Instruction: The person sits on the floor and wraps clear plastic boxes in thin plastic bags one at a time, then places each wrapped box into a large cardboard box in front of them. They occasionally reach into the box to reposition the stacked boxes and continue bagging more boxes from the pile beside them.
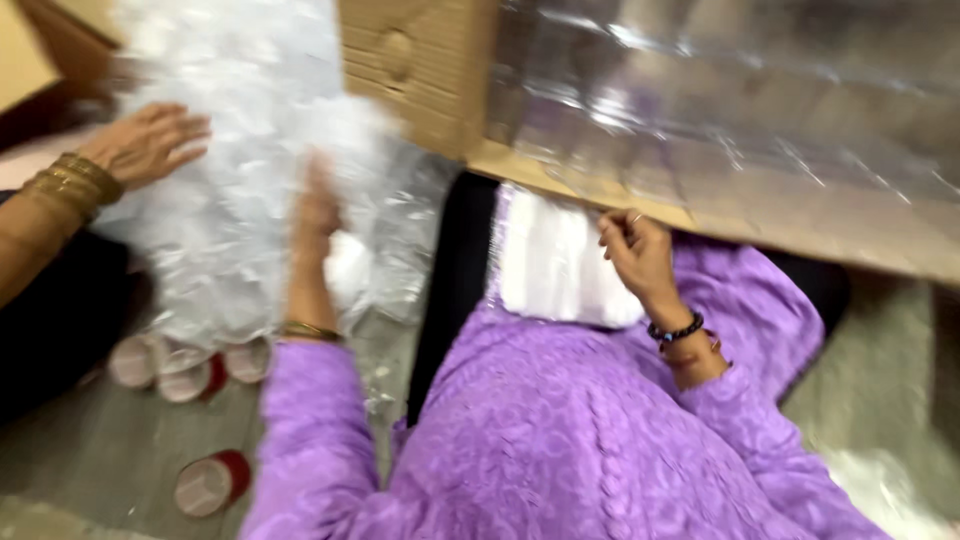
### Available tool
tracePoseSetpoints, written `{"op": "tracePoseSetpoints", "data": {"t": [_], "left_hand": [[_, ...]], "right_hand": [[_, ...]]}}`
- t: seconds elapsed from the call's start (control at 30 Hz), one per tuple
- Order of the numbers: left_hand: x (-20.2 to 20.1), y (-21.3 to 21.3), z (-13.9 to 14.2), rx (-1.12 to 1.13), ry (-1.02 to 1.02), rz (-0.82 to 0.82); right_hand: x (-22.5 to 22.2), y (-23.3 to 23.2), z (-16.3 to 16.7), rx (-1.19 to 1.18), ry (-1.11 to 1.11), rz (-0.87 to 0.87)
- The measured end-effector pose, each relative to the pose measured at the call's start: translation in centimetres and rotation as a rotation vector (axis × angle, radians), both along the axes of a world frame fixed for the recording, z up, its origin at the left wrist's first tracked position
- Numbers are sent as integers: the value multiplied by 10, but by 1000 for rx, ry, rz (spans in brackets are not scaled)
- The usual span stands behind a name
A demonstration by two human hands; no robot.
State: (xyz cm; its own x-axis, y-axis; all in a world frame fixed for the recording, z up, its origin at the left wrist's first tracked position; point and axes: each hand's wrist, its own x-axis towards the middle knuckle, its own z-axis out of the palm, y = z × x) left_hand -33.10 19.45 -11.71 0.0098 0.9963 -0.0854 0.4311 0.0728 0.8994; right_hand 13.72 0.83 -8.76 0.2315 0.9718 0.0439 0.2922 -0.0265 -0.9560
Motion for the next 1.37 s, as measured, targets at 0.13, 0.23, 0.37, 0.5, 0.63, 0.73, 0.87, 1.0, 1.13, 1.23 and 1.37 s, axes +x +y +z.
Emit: {"op": "tracePoseSetpoints", "data": {"t": [0.13,0.23,0.37,0.5,0.63,0.73,0.87,1.0,1.13,1.23,1.37], "left_hand": [[-51,49,24,-259,-292,405],[-48,53,33,-317,-14,313],[-20,28,42,636,1003,332],[87,-51,16,170,231,21],[204,-130,18,-104,273,-180],[236,-135,38,-34,323,-307],[231,-127,52,59,273,-375],[150,-129,60,-40,-88,-361],[93,-120,31,-130,37,-88],[77,-123,-2,-77,54,15],[65,-116,-38,-78,-20,13]], "right_hand": [[40,-40,20,-9,-2,-162],[44,-72,27,-52,-150,-221],[32,-94,20,-145,-346,-179],[30,-85,-13,121,-765,-151],[48,-58,-49,129,-848,-180],[53,-39,-52,-127,-603,-199],[43,-52,-27,-178,-163,-236],[17,-69,11,-117,-40,-147],[-8,-39,25,-107,-79,16],[-19,-30,37,219,-483,8],[-32,-23,51,220,-491,-29]]}}
